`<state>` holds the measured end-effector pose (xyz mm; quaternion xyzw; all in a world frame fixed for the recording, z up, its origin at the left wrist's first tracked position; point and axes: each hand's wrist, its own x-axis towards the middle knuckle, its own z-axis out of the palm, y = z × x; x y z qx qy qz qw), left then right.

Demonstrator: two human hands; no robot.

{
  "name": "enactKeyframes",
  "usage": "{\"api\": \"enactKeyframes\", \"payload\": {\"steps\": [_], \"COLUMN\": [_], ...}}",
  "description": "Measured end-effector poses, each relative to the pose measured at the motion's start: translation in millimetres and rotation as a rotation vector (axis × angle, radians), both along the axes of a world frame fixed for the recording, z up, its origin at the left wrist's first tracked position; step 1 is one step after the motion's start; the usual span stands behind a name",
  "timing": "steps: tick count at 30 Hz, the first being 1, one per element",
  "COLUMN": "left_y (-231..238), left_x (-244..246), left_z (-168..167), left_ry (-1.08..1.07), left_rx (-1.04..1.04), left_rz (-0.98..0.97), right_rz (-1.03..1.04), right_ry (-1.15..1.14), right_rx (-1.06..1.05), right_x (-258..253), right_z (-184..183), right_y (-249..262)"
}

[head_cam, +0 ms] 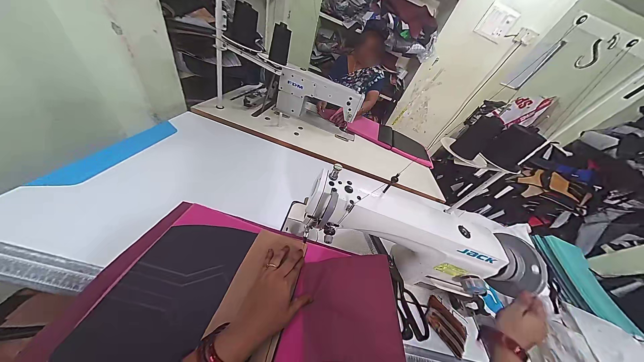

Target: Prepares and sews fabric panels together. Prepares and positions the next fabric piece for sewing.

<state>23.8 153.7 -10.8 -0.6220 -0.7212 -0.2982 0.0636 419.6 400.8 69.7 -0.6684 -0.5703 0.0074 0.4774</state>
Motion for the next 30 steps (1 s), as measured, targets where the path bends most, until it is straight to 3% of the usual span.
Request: {"api": "enactKeyframes", "payload": {"steps": [2, 4, 6, 8, 10, 12, 14, 16, 18, 20, 23, 30], "left_y": [-1, 0, -1, -2, -1, -1, 1, 7, 11, 15, 14, 21], "left_x": [-1, -2, -1, -1, -2, -4, -11, -24, -34, -39, -36, -35], "left_z": [1, 4, 7, 9, 8, 8, 16, 28, 24, 12, 9, 4], "left_ry": [-0.004, -0.016, -0.050, -0.066, -0.066, -0.079, -0.103, -0.126, -0.102, -0.045, -0.005, 0.042], "left_rx": [-0.007, -0.032, -0.092, -0.126, -0.108, -0.082, -0.125, -0.220, -0.165, 0.001, 0.011, -0.027], "left_rz": [0.000, 0.008, 0.006, -0.005, -0.012, -0.029, -0.042, -0.092, -0.148, -0.165, -0.133, -0.105], "right_rz": [0.031, 0.089, 0.318, 0.678, 1.018, 1.199, 1.113, 0.869, 0.673, 0.780, 1.044, 1.166], "right_ry": [0.040, 0.062, 0.049, -0.045, -0.277, -0.572, -0.890, -0.974, -0.949, -0.902, -0.957, -1.086], "right_rx": [0.043, 0.184, 0.230, 0.131, -0.050, -0.354, -0.691, -0.644, -0.489, -0.478, -0.407, -0.736], "right_x": [3, -24, -75, -137, -192, -221, -241, -253, -263, -273, -280, -292], "right_z": [-34, -28, -11, -7, -13, -12, 2, 5, -4, -8, -19, -8], "right_y": [-14, -39, -80, -127, -158, -170, -165, -159, -153, -152, -159, -145]}}
